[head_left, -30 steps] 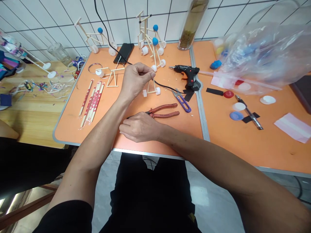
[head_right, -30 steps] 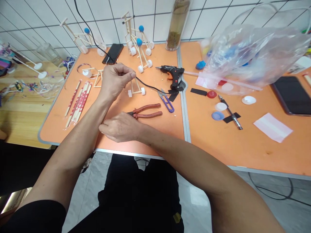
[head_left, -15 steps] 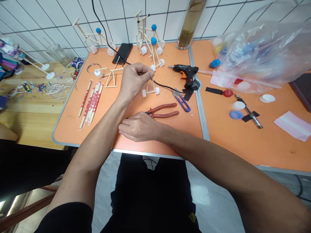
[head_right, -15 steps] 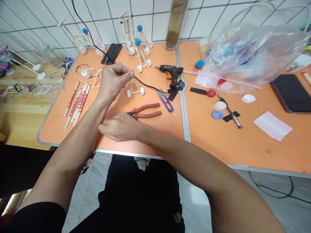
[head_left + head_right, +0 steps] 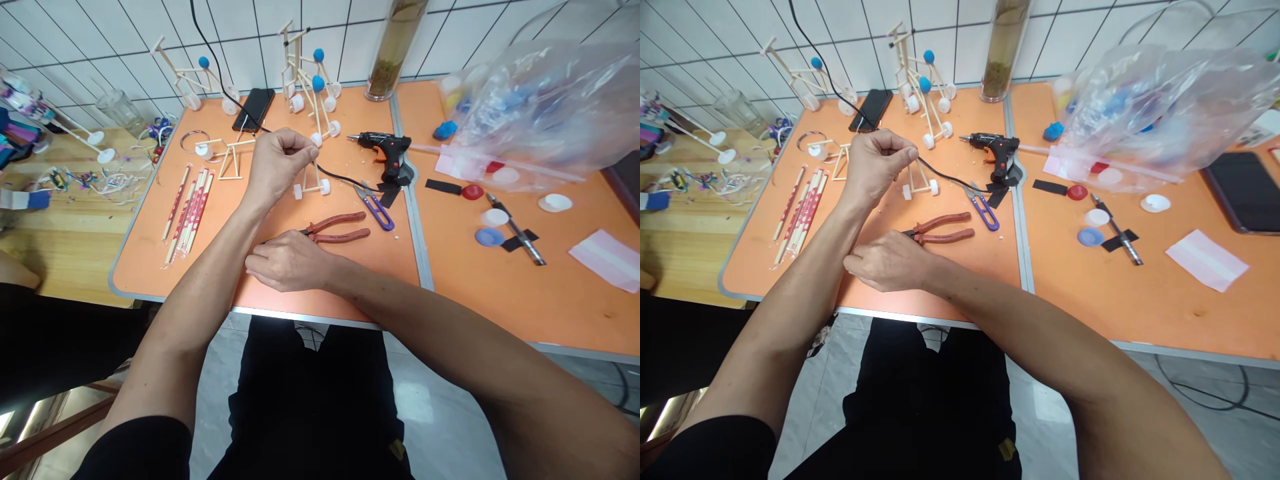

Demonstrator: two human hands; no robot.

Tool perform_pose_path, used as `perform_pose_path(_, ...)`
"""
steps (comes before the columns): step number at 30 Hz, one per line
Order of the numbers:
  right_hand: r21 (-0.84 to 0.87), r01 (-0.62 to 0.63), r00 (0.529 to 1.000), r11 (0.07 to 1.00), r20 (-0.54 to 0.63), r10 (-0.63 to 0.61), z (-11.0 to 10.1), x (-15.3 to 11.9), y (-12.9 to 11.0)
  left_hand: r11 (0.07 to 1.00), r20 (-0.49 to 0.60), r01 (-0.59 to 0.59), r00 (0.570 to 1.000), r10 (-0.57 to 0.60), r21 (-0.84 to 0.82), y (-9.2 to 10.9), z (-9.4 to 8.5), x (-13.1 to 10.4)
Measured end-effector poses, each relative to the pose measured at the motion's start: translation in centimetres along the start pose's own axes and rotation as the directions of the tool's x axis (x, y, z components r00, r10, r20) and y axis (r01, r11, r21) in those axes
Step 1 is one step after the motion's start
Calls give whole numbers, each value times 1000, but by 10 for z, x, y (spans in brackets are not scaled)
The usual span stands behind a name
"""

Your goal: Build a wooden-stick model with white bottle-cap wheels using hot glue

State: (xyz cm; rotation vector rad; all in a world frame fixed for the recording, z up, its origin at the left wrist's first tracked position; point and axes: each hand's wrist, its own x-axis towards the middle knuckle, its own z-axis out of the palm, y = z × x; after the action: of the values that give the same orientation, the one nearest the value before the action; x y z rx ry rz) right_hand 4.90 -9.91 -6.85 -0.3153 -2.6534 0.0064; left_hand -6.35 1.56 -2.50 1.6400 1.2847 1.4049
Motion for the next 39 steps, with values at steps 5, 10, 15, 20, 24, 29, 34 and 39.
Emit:
perform_pose_path(5,0,-2,1000,1000,-3,2,0,0,0,1000,6,-1,1000,0,12,0,0,0)
perform_pose_path(10,10,-4,1000,1000,-15,4,0,0,0,1000,2,4,1000,-4,4,0,0,1)
perform_pose_path(15,10,-2,1000,1000,-29,2,1,0,0,1000,-3,7,1000,-7,-11,1,1,0)
perform_pose_path(20,3,-4,999,1000,-34,4,1,0,0,1000,-6,0,1000,0,-11,1,2,0)
perform_pose_path(24,-3,3,999,1000,-43,-3,1,0,0,1000,0,-5,1000,5,-2,0,2,1)
perform_pose_path(29,-1,1,1000,1000,-15,-1,0,0,0,1000,-2,-2,1000,2,6,2,2,0)
perform_pose_path(34,6,0,1000,1000,-16,0,1,0,0,999,-7,0,1000,0,42,6,3,-1)
perform_pose_path(39,3,3,1000,1000,-30,-3,2,0,0,996,-21,11,1000,-10,89,8,4,-1)
